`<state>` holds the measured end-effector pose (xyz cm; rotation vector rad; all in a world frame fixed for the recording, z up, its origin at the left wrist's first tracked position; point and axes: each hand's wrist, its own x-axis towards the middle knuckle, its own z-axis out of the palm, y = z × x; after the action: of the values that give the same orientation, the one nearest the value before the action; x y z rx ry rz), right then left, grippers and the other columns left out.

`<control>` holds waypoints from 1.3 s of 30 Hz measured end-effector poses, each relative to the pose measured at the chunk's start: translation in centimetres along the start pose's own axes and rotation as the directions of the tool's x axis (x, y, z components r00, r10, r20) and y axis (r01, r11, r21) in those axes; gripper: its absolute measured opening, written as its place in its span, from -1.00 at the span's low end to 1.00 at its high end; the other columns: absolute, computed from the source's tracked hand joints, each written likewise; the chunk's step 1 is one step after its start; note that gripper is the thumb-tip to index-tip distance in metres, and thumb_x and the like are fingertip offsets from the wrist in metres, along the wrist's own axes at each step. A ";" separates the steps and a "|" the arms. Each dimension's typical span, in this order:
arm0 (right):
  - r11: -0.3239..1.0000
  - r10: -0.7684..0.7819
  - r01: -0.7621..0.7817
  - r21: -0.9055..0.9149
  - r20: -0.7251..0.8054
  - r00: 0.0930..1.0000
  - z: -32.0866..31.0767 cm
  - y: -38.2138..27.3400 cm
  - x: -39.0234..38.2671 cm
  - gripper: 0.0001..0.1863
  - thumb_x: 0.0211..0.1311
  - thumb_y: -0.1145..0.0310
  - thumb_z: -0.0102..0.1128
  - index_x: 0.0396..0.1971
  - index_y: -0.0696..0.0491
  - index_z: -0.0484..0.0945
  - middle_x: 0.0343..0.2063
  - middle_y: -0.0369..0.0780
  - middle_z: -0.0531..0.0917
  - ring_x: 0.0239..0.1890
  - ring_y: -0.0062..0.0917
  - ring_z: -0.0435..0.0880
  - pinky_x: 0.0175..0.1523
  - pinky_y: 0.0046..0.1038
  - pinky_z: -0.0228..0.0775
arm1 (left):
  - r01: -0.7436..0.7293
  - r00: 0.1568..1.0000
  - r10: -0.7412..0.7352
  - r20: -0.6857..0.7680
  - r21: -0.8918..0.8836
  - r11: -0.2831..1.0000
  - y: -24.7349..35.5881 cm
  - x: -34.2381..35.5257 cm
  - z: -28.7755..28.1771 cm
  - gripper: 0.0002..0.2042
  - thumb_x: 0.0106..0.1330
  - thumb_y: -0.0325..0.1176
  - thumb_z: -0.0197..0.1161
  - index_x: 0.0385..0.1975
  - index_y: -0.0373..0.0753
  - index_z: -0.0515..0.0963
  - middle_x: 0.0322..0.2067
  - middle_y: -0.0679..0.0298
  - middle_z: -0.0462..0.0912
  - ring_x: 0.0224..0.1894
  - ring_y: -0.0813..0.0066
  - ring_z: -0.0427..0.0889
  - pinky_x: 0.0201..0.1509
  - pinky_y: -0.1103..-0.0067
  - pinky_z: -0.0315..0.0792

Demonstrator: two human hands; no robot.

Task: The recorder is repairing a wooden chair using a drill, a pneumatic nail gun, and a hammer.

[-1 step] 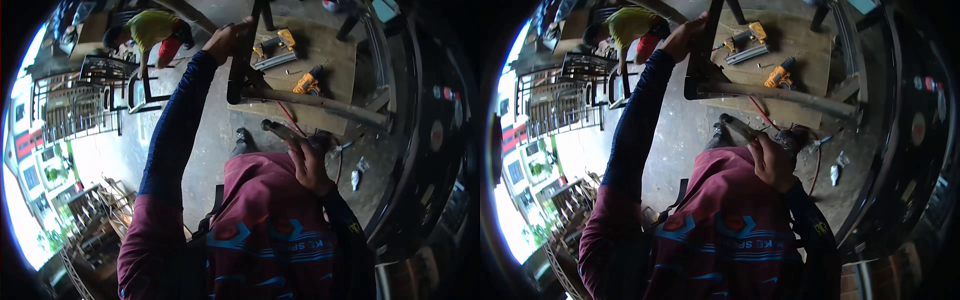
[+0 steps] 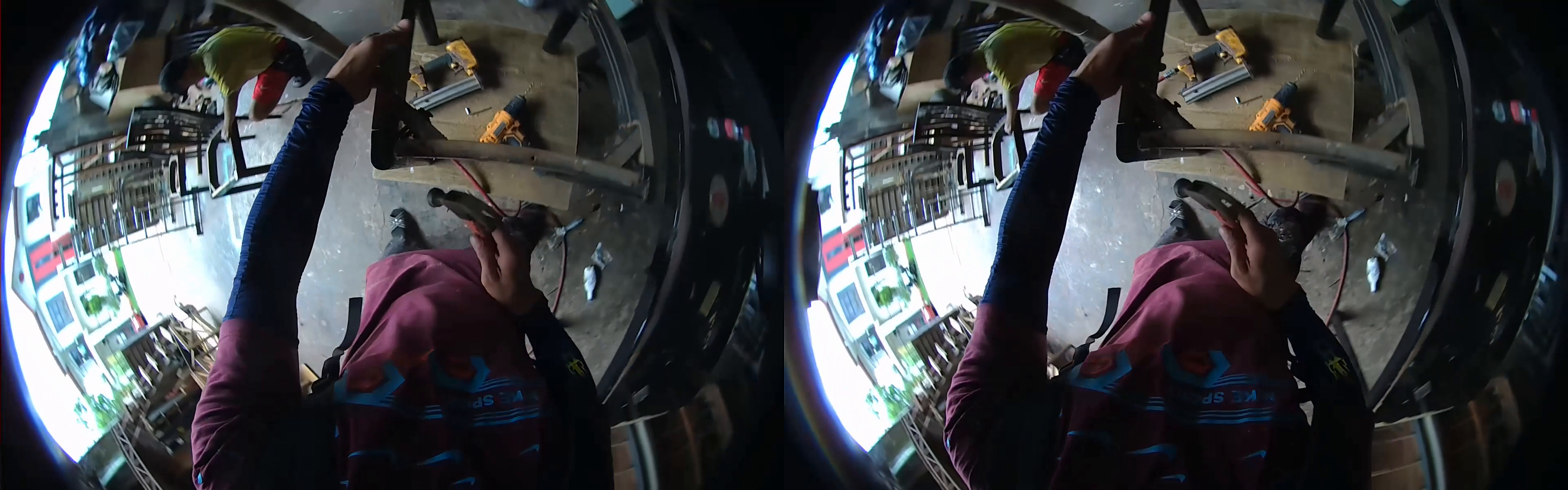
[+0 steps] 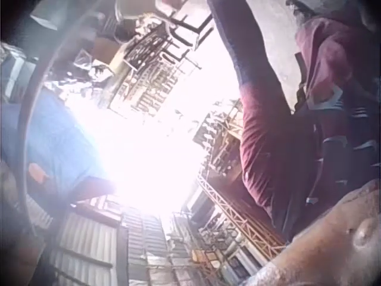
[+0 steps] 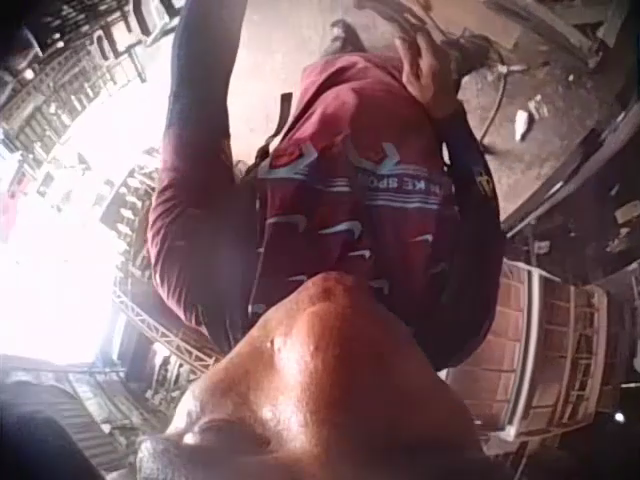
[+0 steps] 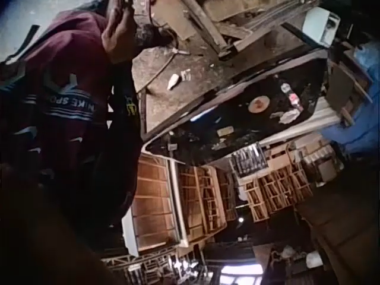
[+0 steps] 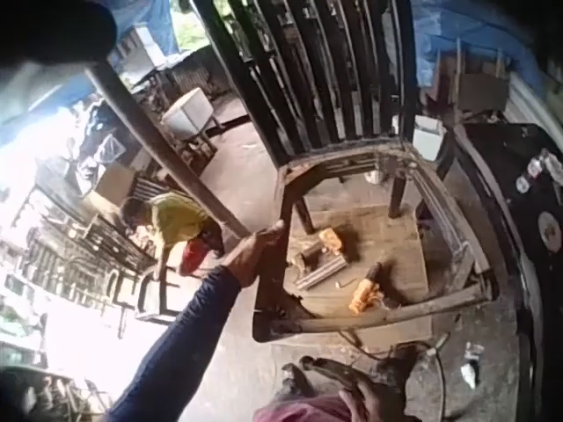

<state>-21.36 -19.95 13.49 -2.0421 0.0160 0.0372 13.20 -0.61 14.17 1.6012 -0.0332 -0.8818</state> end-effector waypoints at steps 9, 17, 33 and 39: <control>0.735 0.474 0.067 0.675 -0.582 0.660 21.0 -0.6 1.1 -0.76 0.60 0.19 -0.08 -0.19 0.06 0.34 -0.52 -0.44 0.28 -0.55 -0.77 0.18 -0.44 -0.65 0.10 | 0.065 0.998 -0.067 -0.010 -0.132 0.989 -0.3 1.9 2.0 -0.66 0.38 -0.05 0.29 -0.21 -0.22 0.45 -0.41 0.17 0.54 -0.43 0.28 0.58 -0.27 0.39 0.54; 0.903 0.174 0.271 0.334 -0.860 0.480 25.2 -0.6 6.1 -0.68 0.41 0.63 -0.02 0.12 0.15 0.45 -0.14 -0.08 0.63 -0.17 -0.18 0.68 -0.07 -0.36 0.51 | -0.064 0.997 0.066 0.038 -0.038 0.997 1.1 0.7 2.4 -0.64 0.35 -0.03 0.31 -0.24 -0.21 0.43 -0.46 0.14 0.54 -0.44 0.23 0.59 -0.32 0.33 0.55; 0.959 0.155 0.249 0.133 -0.985 -0.070 29.5 0.1 16.5 -0.75 0.56 0.37 -0.13 0.01 0.18 0.46 -0.17 -0.04 0.69 -0.23 -0.39 0.71 -0.16 -0.42 0.53 | -0.428 0.902 0.427 0.065 0.015 0.903 1.6 5.0 1.6 -0.59 0.36 -0.33 0.32 0.16 -0.37 0.54 0.05 0.28 0.63 0.10 0.50 0.59 0.21 0.56 0.42; 0.896 0.211 0.429 0.114 -0.960 -0.184 29.4 1.7 16.3 -0.74 0.54 0.45 -0.15 0.02 0.26 0.46 -0.39 -0.21 0.52 -0.40 -0.56 0.49 -0.29 -0.54 0.40 | -0.420 0.903 0.416 0.106 0.021 0.907 1.9 4.3 2.0 -0.60 0.33 -0.34 0.36 0.11 -0.38 0.56 0.03 0.26 0.65 0.07 0.48 0.60 0.22 0.56 0.40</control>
<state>-5.74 5.58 -1.87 -1.0145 0.7991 -1.6775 15.99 -4.86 13.70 1.5097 -0.4550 -0.6235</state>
